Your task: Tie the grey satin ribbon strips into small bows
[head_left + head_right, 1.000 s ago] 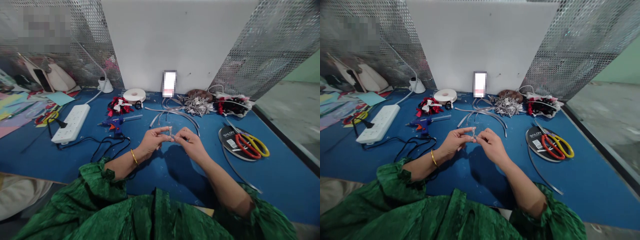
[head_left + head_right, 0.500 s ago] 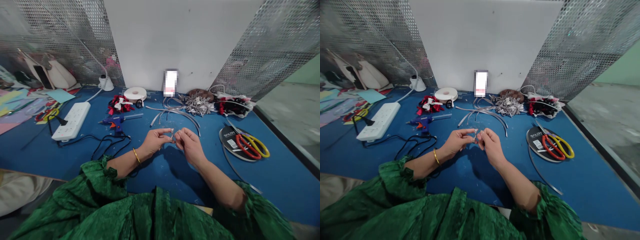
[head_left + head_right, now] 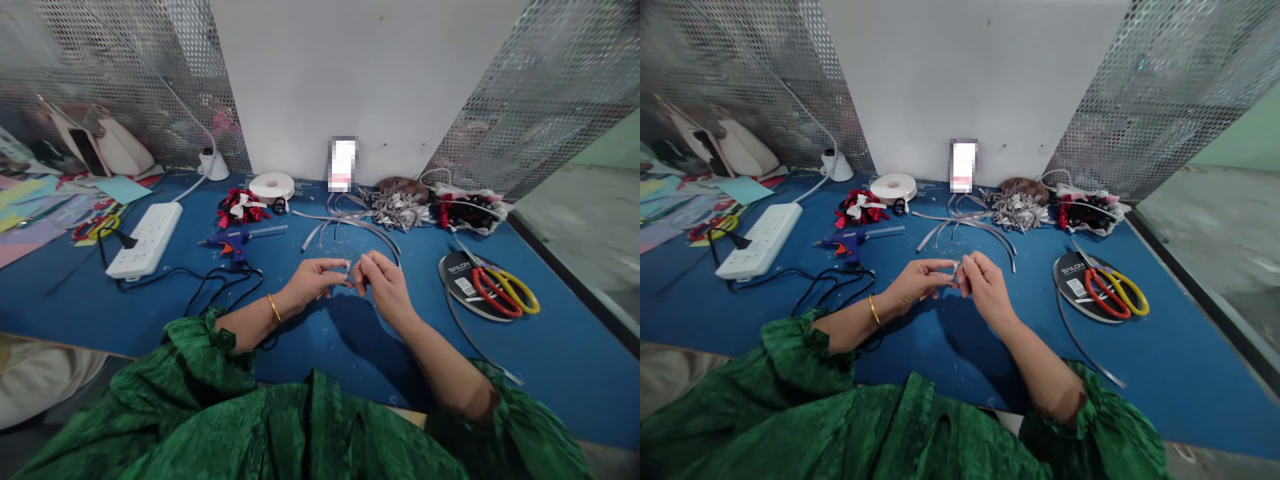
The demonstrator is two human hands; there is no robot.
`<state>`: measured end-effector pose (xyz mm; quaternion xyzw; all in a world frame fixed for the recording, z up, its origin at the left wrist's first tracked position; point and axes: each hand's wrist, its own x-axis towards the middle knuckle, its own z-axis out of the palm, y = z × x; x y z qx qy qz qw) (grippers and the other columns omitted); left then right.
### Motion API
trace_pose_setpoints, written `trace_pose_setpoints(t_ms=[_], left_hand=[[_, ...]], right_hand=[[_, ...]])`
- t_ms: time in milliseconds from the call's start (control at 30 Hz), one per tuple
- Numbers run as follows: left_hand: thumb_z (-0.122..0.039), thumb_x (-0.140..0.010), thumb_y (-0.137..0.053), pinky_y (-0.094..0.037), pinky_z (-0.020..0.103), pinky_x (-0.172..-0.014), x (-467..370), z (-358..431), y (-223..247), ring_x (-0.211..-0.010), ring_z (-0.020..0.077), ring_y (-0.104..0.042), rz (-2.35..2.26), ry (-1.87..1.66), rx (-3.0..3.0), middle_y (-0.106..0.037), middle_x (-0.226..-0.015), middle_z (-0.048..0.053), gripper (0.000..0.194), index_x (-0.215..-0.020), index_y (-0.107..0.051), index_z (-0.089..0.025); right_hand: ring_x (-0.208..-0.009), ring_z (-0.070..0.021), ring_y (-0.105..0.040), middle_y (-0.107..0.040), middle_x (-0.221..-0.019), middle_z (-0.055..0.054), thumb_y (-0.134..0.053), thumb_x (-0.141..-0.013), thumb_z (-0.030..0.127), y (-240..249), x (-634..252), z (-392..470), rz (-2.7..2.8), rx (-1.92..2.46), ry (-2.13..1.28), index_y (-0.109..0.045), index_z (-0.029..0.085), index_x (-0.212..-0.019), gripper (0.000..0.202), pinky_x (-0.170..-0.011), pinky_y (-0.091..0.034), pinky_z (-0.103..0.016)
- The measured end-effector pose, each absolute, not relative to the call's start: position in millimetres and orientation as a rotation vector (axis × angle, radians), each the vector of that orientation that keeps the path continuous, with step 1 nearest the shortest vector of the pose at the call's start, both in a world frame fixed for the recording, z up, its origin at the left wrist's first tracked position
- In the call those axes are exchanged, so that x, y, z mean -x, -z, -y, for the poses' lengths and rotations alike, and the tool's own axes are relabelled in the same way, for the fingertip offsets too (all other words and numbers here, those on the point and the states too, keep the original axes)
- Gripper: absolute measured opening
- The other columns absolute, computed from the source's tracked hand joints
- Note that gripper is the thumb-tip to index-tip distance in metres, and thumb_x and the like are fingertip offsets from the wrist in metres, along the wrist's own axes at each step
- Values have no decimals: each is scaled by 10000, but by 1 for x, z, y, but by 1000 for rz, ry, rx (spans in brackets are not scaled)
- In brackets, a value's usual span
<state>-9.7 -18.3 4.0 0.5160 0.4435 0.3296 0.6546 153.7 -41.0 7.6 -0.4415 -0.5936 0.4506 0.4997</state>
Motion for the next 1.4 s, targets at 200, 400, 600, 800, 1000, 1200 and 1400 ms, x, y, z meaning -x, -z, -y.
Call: trace_pose_setpoints(t_ms=[200, 400, 600, 800, 1000, 1200, 1400], left_hand=[[-505, -846, -562, -449, 231, -482, 12, 15, -7, -305, 6, -284, -918, -757, -1041, -735, -767, 76, 533, -1175, -643, -94], [-636, -843, -483, -461, 244, -465, 12, 14, -3, -294, 25, -296, -934, -789, -1046, -720, -717, 70, 701, -1215, -612, -55], [-624, -856, -476, -463, 246, -471, 7, 21, -7, -284, 26, -320, -960, -772, -1121, -736, -742, 87, 664, -1195, -632, -75], [-518, -849, -576, -443, 221, -471, 5, 23, -9, -299, -2, -274, -907, -859, -1024, -746, -814, 92, 504, -1132, -651, -108], [-372, -793, -695, -442, 191, -500, 3, 26, -4, -316, -20, -265, -734, -875, -723, -682, -695, -17, 431, -1155, -626, -148], [-236, -790, -694, -486, 191, -565, 4, 25, -3, -312, -32, -246, -636, -799, -558, -644, -677, -59, 217, -989, -657, -159], [-417, -880, -569, -500, 240, -597, 10, 18, 2, -333, -15, -223, -617, -620, -498, -653, -712, -22, 301, -759, -594, -142]], right_hand=[[-567, -115, -431, -436, -652, 42, -431, -970, 367, -3, -160, 37, 1627, 1127, -889, -485, 221, -824, 214, -561, -355, -259], [-670, -144, -462, -481, -739, -2, -594, -852, 213, -5, -160, 37, 2077, 1025, -571, -612, 213, -902, 53, -622, -357, -273], [-593, -135, -459, -496, -601, 12, -601, -844, 250, 1, -155, 36, 1606, 1099, -882, -572, 203, -666, 186, -595, -350, -276], [-499, -87, -394, -442, -528, 58, -736, -728, 305, 2, -151, 32, 882, 936, -1428, -552, 194, -642, 231, -520, -335, -224], [-534, -82, -433, -519, -593, 37, -757, -725, 297, -4, -149, 34, 845, 868, -1602, -563, 190, -684, 225, -531, -342, -205], [-545, -89, -425, -501, -584, 46, -748, -741, 309, -4, -150, 36, 877, 852, -1662, -543, 195, -697, 238, -594, -379, -227], [-556, -99, -418, -524, -578, 38, -684, -792, 349, -2, -152, 36, 1099, 955, -1458, -529, 194, -683, 244, -577, -338, -238]])
